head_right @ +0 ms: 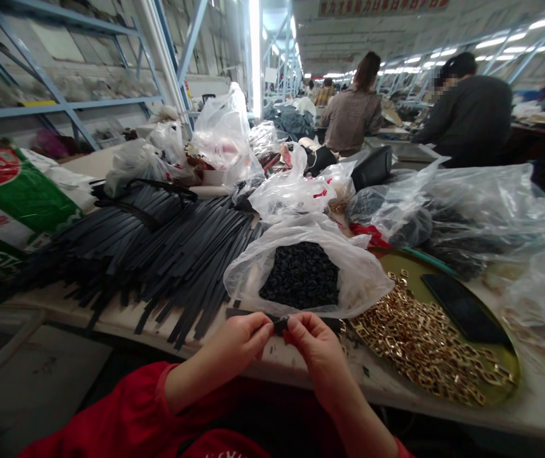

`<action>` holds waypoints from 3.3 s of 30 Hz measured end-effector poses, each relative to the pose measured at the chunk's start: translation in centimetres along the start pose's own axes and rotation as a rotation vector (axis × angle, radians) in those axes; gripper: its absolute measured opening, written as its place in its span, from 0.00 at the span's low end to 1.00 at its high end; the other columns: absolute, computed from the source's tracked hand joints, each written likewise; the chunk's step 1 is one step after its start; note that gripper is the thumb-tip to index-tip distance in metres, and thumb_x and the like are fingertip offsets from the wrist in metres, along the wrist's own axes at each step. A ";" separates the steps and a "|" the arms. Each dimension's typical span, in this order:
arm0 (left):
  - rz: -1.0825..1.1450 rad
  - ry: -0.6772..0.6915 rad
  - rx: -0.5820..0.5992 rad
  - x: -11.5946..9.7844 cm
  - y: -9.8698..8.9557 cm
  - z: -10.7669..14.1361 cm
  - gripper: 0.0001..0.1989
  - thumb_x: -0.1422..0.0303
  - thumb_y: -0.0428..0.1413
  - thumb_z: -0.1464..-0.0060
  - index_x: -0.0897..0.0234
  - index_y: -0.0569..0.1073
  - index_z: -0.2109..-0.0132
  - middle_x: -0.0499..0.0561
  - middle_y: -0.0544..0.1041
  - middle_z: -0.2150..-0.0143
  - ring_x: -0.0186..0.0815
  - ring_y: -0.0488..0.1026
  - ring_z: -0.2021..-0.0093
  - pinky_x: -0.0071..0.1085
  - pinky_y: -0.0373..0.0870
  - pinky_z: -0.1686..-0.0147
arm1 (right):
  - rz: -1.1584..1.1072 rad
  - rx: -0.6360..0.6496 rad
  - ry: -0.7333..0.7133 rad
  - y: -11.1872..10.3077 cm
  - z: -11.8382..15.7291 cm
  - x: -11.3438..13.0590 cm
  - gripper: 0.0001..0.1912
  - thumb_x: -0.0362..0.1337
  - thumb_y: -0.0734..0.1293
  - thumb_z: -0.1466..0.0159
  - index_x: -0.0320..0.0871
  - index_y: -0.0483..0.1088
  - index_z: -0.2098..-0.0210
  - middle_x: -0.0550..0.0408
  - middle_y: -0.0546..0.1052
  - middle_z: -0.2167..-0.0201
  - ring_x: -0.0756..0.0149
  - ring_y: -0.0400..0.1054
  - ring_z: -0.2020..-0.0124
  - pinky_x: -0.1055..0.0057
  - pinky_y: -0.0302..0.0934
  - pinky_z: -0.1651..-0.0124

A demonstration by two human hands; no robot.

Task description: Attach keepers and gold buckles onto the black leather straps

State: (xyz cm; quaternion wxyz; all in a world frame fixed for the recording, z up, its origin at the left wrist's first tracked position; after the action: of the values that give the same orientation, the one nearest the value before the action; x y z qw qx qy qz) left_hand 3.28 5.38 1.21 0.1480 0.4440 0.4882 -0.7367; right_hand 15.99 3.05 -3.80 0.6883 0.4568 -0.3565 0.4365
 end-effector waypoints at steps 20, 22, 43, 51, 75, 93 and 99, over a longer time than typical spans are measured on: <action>0.070 -0.057 0.251 -0.3 3.0 0.8 0.14 0.62 0.41 0.44 0.63 0.65 0.71 0.45 0.67 0.78 0.29 0.63 0.78 0.23 0.54 0.78 | -0.012 0.043 0.045 -0.8 1.4 -1.5 0.15 0.43 0.72 0.52 0.43 0.67 0.70 0.65 0.69 0.82 0.76 0.61 0.81 0.77 0.55 0.74; 0.089 -0.115 0.336 -0.1 3.3 1.2 0.14 0.62 0.41 0.44 0.63 0.64 0.72 0.45 0.67 0.79 0.29 0.63 0.80 0.23 0.55 0.80 | -0.044 0.051 0.035 -0.6 1.5 -1.8 0.15 0.42 0.71 0.51 0.43 0.66 0.70 0.65 0.68 0.83 0.76 0.61 0.81 0.77 0.54 0.74; 0.513 -0.334 0.329 1.6 5.7 -0.4 0.08 0.65 0.45 0.50 0.63 0.61 0.64 0.37 0.58 0.85 0.23 0.51 0.88 0.19 0.46 0.89 | 1.839 -0.496 -0.236 -17.6 -5.2 8.6 0.08 0.33 0.59 0.43 0.38 0.69 0.74 0.44 0.73 0.71 0.59 0.68 0.70 0.68 0.53 0.70; 0.452 -0.327 0.314 0.8 4.6 -0.3 0.06 0.69 0.44 0.52 0.64 0.62 0.66 0.39 0.64 0.82 0.23 0.53 0.87 0.20 0.47 0.88 | 1.696 -0.588 -0.296 -17.7 -3.9 10.0 0.11 0.35 0.57 0.41 0.39 0.68 0.69 0.44 0.73 0.66 0.62 0.67 0.67 0.68 0.55 0.66; -0.007 -0.076 0.043 1.1 -0.1 0.2 0.08 0.67 0.48 0.53 0.67 0.69 0.71 0.46 0.70 0.75 0.29 0.63 0.75 0.24 0.53 0.78 | 0.388 0.298 -0.089 3.4 1.7 -0.7 0.13 0.41 0.68 0.48 0.43 0.65 0.65 0.61 0.69 0.78 0.73 0.62 0.76 0.75 0.56 0.72; -0.045 0.052 0.070 0.2 0.3 1.5 0.11 0.66 0.43 0.43 0.63 0.67 0.69 0.46 0.70 0.72 0.30 0.65 0.71 0.23 0.56 0.71 | -0.440 -0.025 0.219 1.7 1.2 -3.0 0.11 0.35 0.74 0.55 0.43 0.70 0.74 0.65 0.69 0.79 0.81 0.61 0.80 0.83 0.60 0.77; -0.100 0.047 0.049 0.6 0.4 1.3 0.11 0.67 0.43 0.43 0.63 0.67 0.69 0.47 0.71 0.72 0.31 0.66 0.71 0.23 0.56 0.71 | -0.554 -0.053 0.277 1.4 1.2 -3.8 0.14 0.32 0.75 0.56 0.44 0.72 0.69 0.64 0.72 0.77 0.82 0.64 0.79 0.86 0.63 0.75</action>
State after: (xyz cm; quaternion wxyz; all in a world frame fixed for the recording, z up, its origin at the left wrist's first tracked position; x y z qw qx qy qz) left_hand 2.51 4.24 0.67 0.0886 0.4396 0.4951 -0.7442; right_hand 13.20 1.16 -6.33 0.8349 0.4544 -0.1323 0.2808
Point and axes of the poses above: each hand's wrist, its own z-axis away from the middle knuckle, its own y-axis out of the palm, x = y × z, the point moved 8 cm from there along -z, towards the middle knuckle
